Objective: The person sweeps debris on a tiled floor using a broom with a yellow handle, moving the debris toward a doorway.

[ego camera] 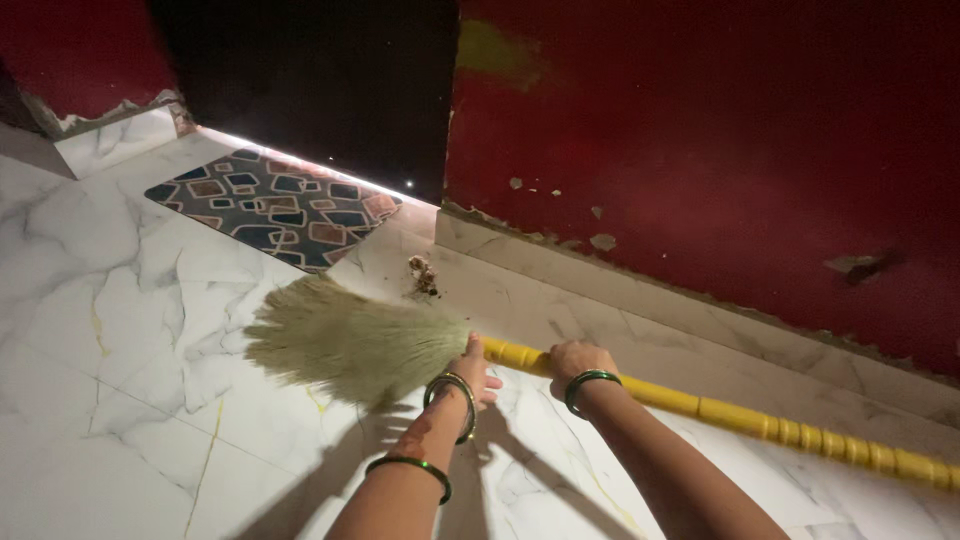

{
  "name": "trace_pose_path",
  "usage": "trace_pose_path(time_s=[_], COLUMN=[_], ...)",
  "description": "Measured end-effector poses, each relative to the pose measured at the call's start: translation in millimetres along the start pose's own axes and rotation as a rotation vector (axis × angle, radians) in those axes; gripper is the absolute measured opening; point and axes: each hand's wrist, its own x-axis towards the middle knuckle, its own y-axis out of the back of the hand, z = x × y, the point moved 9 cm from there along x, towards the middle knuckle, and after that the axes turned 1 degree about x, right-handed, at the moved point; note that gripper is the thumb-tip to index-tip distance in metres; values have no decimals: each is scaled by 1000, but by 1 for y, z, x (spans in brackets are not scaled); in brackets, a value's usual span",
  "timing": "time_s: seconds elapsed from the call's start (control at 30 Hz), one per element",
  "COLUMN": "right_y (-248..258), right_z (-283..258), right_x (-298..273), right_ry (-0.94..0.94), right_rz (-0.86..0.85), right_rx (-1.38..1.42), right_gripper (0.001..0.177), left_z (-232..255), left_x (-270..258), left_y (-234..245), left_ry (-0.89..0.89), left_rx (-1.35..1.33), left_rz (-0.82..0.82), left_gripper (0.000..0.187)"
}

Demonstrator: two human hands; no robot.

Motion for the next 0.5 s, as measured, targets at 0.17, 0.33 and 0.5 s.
trace_pose_path(time_s=[0.17,0.33,0.5], right_y=[19,51,76], right_z=[16,12,-9], right_x=[10,-4,-12], right_ry=[-143,-193,-233], right_rz=[85,152,171], right_rx=[147,225,289], right_gripper=[36,37,38], left_z=[25,55,98], left_x=[-16,-25,-17], left_y=[-31,-45,-32], left_ry=[-59,-87,-142], left_rx=[56,123,161], left_rz=[-26,-79,-61], left_gripper=[95,97,98])
